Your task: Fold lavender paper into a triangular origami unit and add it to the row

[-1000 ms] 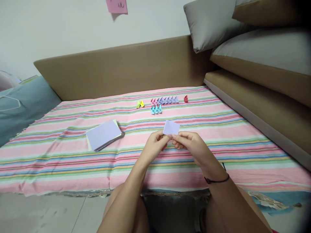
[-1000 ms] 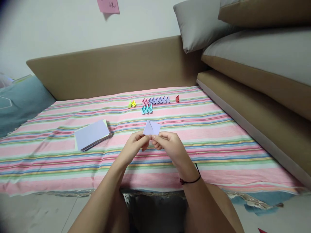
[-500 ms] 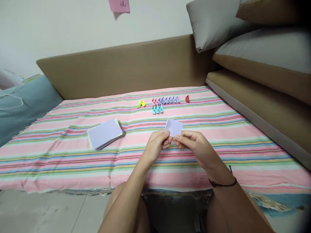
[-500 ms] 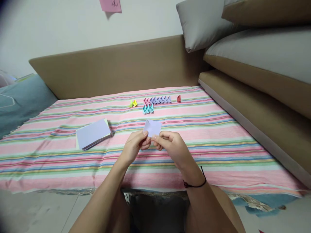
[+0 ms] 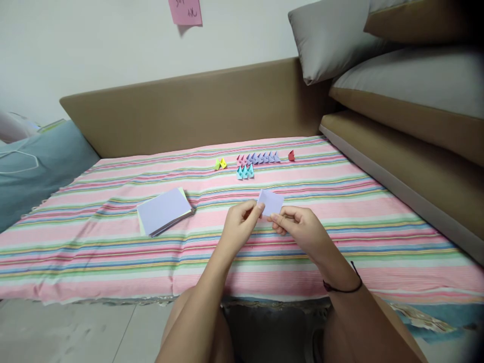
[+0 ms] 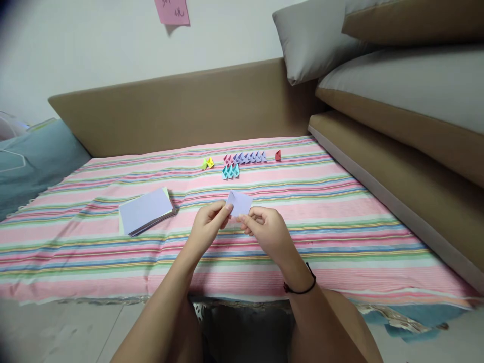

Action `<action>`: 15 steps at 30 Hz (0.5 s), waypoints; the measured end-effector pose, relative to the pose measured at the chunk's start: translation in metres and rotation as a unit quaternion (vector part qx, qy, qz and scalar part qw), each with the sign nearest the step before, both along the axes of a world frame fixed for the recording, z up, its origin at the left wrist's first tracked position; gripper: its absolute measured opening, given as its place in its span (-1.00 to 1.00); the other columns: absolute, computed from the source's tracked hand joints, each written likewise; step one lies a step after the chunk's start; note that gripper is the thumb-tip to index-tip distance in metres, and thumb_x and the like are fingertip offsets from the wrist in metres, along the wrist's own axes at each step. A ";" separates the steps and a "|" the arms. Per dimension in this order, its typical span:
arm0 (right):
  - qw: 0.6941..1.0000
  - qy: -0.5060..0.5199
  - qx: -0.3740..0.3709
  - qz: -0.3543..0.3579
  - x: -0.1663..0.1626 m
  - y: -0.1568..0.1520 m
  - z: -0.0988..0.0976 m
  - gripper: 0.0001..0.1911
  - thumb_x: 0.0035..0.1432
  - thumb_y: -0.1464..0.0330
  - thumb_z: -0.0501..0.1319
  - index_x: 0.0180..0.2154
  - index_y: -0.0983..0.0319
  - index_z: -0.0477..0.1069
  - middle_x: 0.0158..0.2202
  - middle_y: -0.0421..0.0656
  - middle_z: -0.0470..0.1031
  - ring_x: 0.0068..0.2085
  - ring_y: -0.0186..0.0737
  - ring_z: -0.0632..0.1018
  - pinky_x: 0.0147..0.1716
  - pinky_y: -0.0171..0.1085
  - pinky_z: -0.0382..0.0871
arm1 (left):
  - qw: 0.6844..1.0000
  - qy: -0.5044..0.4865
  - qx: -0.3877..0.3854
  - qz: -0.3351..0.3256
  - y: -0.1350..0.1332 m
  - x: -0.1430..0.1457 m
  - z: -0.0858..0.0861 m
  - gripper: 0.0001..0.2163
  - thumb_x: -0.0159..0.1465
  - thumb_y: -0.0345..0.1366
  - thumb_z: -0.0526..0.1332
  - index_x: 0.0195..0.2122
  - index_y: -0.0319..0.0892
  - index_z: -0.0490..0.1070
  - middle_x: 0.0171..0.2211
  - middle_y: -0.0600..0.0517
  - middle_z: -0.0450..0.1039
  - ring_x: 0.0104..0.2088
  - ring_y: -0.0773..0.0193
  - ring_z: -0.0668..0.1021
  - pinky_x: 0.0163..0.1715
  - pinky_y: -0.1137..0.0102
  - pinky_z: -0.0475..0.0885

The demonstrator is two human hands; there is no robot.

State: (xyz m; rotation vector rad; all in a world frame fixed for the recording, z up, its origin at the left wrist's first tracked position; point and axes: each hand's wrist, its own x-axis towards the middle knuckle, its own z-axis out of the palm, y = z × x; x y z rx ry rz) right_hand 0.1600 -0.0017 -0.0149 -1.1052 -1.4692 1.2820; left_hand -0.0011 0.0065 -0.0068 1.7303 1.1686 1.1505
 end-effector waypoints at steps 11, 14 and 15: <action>0.996 0.066 -0.048 0.041 -0.006 0.000 0.002 -0.74 -0.04 0.25 0.30 -0.31 0.27 0.43 -0.41 -0.18 0.52 -0.35 -0.22 0.51 -0.35 -0.26 0.35 | 0.995 -0.084 -0.048 -0.003 0.001 -0.006 0.004 -0.76 0.14 -0.19 0.22 -0.57 -0.24 0.41 -0.64 0.11 0.26 -0.58 0.40 0.30 -0.57 0.48 0.20; 0.992 0.120 -0.047 -0.001 -0.006 0.001 0.000 -0.74 -0.08 0.26 0.33 -0.35 0.27 0.42 -0.40 -0.15 0.52 -0.34 -0.21 0.53 -0.33 -0.25 0.38 | 0.991 -0.098 -0.079 -0.040 0.000 -0.002 0.003 -0.76 0.13 -0.15 0.25 -0.50 -0.24 0.42 -0.60 0.09 0.32 -0.56 0.40 0.36 -0.55 0.49 0.27; 0.990 0.135 -0.045 -0.022 -0.006 0.002 -0.001 -0.74 -0.10 0.26 0.34 -0.36 0.27 0.42 -0.41 -0.15 0.52 -0.34 -0.21 0.53 -0.32 -0.25 0.38 | 0.988 -0.114 -0.096 -0.050 0.000 0.001 0.002 -0.77 0.10 -0.15 0.28 -0.45 -0.24 0.41 -0.56 0.08 0.36 -0.54 0.40 0.39 -0.53 0.49 0.31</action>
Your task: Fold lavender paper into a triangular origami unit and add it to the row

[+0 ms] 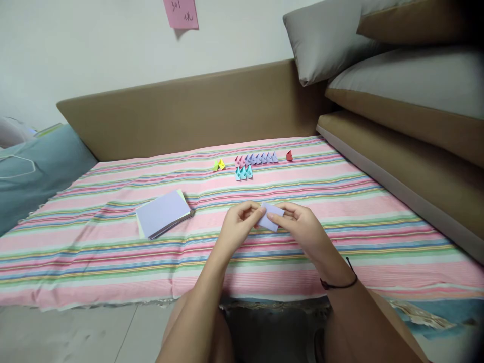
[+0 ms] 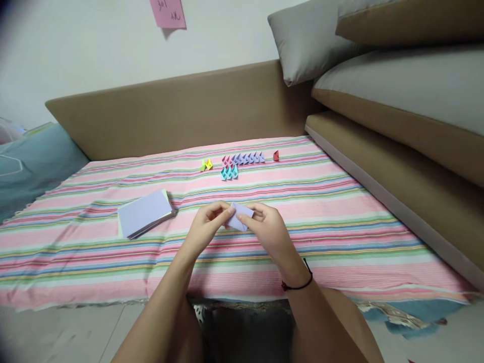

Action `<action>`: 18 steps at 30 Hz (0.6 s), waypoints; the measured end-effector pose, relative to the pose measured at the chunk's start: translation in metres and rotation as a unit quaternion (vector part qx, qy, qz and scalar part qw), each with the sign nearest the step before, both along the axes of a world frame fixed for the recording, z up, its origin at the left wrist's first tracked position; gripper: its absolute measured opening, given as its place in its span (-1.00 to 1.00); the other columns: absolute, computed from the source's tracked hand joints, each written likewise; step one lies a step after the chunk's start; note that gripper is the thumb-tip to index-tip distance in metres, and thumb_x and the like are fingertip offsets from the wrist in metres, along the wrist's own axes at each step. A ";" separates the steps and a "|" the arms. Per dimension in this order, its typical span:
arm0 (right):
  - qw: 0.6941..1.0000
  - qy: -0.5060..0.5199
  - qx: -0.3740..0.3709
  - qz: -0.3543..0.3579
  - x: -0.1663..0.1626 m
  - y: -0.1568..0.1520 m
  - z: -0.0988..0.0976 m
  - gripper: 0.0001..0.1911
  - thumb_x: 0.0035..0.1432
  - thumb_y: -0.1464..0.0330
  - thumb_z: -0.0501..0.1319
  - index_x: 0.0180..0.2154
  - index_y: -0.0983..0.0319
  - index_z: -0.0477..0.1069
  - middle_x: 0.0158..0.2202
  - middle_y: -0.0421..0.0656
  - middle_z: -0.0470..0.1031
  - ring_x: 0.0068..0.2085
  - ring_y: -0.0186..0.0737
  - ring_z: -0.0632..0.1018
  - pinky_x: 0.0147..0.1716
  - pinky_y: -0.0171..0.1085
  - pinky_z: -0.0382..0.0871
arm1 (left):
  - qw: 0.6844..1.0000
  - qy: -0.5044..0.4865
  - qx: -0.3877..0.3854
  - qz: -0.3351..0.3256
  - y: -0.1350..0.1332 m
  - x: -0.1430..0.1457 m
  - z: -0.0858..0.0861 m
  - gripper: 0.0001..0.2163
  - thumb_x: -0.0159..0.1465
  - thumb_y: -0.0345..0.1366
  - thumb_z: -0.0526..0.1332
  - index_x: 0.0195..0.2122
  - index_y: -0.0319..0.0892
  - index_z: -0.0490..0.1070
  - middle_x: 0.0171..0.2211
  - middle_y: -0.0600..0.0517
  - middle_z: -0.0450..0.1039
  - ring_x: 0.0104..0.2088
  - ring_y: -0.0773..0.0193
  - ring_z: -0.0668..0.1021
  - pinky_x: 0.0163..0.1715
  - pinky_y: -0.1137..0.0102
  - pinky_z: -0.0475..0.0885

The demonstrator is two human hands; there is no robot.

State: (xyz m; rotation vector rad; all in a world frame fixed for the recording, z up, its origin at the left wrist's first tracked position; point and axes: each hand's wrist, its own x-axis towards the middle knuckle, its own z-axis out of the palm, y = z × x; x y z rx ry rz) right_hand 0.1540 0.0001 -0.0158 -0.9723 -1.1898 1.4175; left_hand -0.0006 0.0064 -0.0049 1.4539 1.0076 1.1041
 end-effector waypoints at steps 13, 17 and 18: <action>0.999 0.016 0.021 -0.034 -0.002 0.002 -0.002 -0.53 -0.08 0.40 0.31 -0.08 0.18 0.30 -0.41 -0.25 0.50 -0.45 -0.32 0.53 -0.43 -0.33 0.41 | 0.986 -0.093 -0.046 0.132 -0.001 0.013 -0.010 -0.76 0.01 -0.26 0.35 -0.36 -0.25 0.38 -0.53 0.11 0.42 -0.52 0.43 0.46 -0.47 0.51 0.36; 0.995 -0.022 0.060 -0.079 -0.004 0.002 -0.005 -0.74 -0.05 0.36 0.30 -0.24 0.20 0.37 -0.24 -0.15 0.50 -0.35 -0.27 0.57 -0.37 -0.31 0.45 | 0.987 -0.094 -0.057 0.120 -0.002 0.016 -0.011 -0.71 0.02 -0.23 0.35 -0.29 -0.23 0.37 -0.46 0.09 0.44 -0.48 0.38 0.49 -0.45 0.45 0.42; 0.993 -0.037 0.064 -0.087 -0.004 0.002 -0.006 -0.76 -0.04 0.35 0.29 -0.26 0.21 0.38 -0.23 -0.14 0.50 -0.34 -0.26 0.57 -0.36 -0.30 0.46 | 0.986 -0.104 -0.055 0.121 -0.002 0.016 -0.011 -0.71 0.01 -0.24 0.35 -0.28 -0.23 0.36 -0.48 0.10 0.43 -0.49 0.38 0.49 -0.44 0.45 0.42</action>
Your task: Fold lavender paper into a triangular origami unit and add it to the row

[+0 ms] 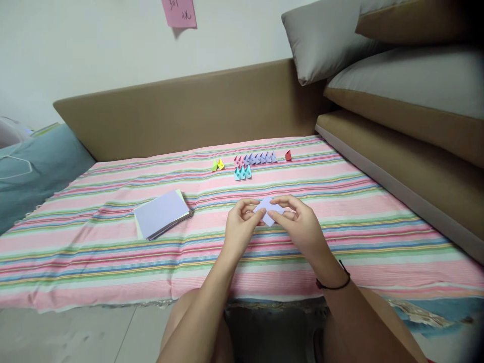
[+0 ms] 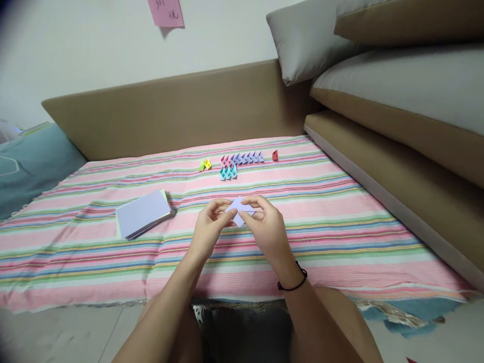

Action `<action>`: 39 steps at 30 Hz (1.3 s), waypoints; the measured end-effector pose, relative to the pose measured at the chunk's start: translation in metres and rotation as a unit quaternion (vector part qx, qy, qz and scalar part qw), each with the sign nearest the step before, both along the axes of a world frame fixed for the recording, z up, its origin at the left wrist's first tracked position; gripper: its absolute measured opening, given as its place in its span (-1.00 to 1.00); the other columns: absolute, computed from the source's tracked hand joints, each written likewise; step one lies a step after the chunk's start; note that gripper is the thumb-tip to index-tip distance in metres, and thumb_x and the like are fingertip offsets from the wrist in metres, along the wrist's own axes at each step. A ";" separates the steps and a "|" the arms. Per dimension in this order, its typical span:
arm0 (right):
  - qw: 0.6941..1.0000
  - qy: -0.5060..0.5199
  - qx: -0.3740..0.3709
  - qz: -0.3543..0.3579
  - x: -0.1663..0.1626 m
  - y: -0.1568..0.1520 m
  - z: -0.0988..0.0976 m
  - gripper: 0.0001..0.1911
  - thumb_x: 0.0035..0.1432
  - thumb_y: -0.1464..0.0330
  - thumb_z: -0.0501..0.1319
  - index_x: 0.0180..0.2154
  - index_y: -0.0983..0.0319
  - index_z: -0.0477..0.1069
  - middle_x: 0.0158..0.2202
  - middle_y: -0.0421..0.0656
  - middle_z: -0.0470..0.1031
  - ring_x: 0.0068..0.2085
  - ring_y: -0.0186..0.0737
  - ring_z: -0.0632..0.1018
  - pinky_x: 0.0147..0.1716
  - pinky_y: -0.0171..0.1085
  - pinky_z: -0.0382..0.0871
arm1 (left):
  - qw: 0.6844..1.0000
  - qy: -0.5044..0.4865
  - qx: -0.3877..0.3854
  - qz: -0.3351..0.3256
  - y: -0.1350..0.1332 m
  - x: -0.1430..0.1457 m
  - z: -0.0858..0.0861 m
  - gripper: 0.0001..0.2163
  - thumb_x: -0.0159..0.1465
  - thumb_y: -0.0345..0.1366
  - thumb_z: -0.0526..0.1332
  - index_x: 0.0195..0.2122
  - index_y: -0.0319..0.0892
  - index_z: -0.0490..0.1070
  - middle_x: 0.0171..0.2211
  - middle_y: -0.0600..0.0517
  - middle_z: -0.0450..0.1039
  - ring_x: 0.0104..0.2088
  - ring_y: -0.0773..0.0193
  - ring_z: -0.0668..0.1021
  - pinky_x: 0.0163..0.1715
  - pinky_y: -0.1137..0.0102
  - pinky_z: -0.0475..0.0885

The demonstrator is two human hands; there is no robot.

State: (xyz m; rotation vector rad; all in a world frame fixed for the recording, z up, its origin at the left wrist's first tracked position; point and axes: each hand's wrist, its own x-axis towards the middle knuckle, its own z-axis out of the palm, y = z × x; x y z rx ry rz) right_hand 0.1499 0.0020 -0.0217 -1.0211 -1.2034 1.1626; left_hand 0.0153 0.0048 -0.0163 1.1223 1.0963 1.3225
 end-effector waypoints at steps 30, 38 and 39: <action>0.980 -0.154 0.128 0.011 0.005 -0.004 0.008 -0.86 0.10 0.27 0.25 -0.40 0.20 0.50 -0.24 -0.10 0.46 -0.25 -0.19 0.53 -0.32 -0.26 0.49 | 0.991 0.092 0.096 -0.021 -0.001 -0.009 0.004 -0.86 0.10 -0.28 0.29 -0.33 -0.20 0.47 -0.38 0.01 0.48 -0.44 0.34 0.51 -0.46 0.50 0.39; 0.975 -0.144 0.165 -0.043 0.007 -0.006 0.013 -0.84 0.17 0.31 0.19 -0.43 0.20 0.42 -0.29 -0.11 0.41 -0.20 -0.17 0.49 -0.33 -0.29 0.42 | 0.994 0.057 0.077 -0.053 -0.006 -0.002 0.009 -0.80 0.02 -0.27 0.37 -0.33 -0.20 0.48 -0.38 0.00 0.51 -0.35 0.27 0.54 -0.36 0.44 0.44; 0.977 -0.134 0.162 -0.043 0.007 -0.007 0.014 -0.85 0.16 0.30 0.19 -0.43 0.21 0.41 -0.30 -0.11 0.41 -0.21 -0.18 0.49 -0.33 -0.29 0.42 | 0.995 0.047 0.075 -0.052 -0.006 -0.001 0.009 -0.79 0.00 -0.30 0.38 -0.34 -0.20 0.48 -0.38 0.00 0.51 -0.35 0.28 0.54 -0.36 0.44 0.45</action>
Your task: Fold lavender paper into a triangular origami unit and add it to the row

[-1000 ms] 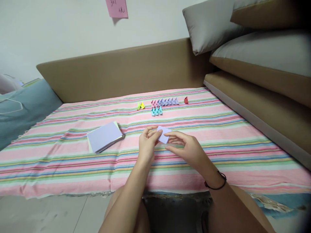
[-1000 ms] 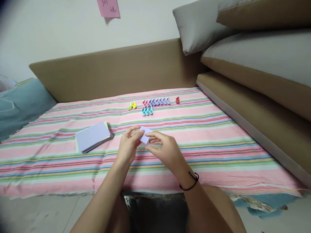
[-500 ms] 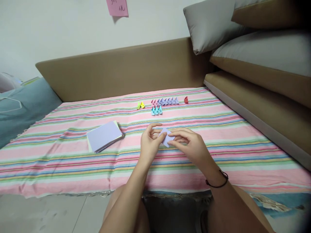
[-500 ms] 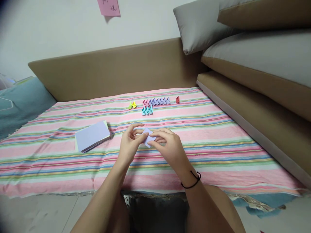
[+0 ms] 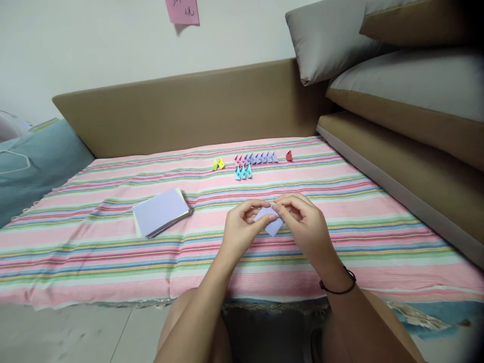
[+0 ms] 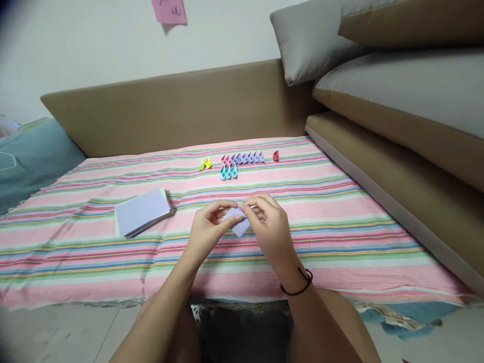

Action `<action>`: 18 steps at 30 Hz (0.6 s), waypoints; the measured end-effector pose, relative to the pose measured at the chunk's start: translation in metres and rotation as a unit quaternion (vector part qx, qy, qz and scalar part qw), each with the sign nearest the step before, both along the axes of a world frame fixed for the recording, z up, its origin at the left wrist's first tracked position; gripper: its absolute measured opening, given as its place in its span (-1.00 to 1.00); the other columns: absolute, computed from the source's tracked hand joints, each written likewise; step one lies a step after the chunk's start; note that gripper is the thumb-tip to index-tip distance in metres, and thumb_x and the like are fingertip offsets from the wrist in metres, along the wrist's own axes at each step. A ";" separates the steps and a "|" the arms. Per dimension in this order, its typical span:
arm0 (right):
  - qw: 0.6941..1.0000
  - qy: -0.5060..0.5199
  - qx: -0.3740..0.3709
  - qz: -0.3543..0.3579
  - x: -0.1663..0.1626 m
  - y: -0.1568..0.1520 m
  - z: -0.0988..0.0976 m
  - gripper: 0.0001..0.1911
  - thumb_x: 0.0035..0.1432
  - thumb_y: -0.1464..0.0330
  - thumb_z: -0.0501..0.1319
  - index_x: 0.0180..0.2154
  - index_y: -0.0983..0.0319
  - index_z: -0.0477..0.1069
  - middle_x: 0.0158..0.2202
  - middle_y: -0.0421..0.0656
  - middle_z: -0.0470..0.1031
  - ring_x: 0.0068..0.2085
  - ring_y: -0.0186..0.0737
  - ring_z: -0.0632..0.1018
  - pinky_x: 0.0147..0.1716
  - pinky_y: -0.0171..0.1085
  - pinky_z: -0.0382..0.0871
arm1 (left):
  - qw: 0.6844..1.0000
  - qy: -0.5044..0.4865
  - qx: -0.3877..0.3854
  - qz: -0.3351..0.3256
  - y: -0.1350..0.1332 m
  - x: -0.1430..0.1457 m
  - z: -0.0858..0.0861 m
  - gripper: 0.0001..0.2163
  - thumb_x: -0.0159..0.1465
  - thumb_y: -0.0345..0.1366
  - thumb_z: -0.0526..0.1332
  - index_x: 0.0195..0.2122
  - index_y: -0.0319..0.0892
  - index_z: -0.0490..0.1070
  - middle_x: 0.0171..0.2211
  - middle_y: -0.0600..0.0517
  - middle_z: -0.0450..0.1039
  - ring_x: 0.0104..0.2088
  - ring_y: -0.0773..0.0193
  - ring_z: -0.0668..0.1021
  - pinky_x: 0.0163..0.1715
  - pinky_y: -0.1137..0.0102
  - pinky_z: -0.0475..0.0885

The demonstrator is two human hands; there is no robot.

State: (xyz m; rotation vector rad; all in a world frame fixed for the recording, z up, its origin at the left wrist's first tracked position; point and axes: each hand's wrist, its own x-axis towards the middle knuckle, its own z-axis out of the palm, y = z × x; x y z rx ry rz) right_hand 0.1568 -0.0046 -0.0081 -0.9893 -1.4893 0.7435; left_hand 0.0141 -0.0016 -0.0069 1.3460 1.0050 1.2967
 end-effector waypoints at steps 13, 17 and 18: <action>0.991 0.094 -0.071 0.058 0.003 -0.001 0.000 -0.85 0.03 0.26 0.32 -0.40 0.21 0.46 -0.38 -0.16 0.50 -0.29 -0.19 0.56 -0.27 -0.25 0.48 | 0.993 -0.019 0.082 0.082 -0.005 0.001 0.003 -0.80 0.02 -0.31 0.38 -0.32 -0.16 0.45 -0.31 0.00 0.50 -0.25 0.26 0.55 -0.32 0.47 0.44; 0.992 0.086 -0.076 0.049 0.003 -0.002 0.000 -0.83 0.01 0.26 0.33 -0.40 0.22 0.46 -0.39 -0.15 0.52 -0.31 -0.18 0.56 -0.28 -0.24 0.49 | 0.994 -0.018 0.082 0.076 -0.007 0.002 0.004 -0.71 0.03 -0.31 0.37 -0.20 -0.13 0.43 -0.32 0.01 0.52 -0.27 0.26 0.56 -0.33 0.48 0.45; 0.992 0.087 -0.080 0.049 0.003 -0.003 0.000 -0.83 0.00 0.26 0.34 -0.40 0.23 0.46 -0.39 -0.15 0.52 -0.31 -0.17 0.57 -0.29 -0.24 0.50 | 0.994 -0.023 0.079 0.071 -0.007 0.002 0.004 -0.69 0.05 -0.31 0.36 -0.16 -0.13 0.43 -0.34 0.02 0.52 -0.29 0.27 0.57 -0.34 0.47 0.45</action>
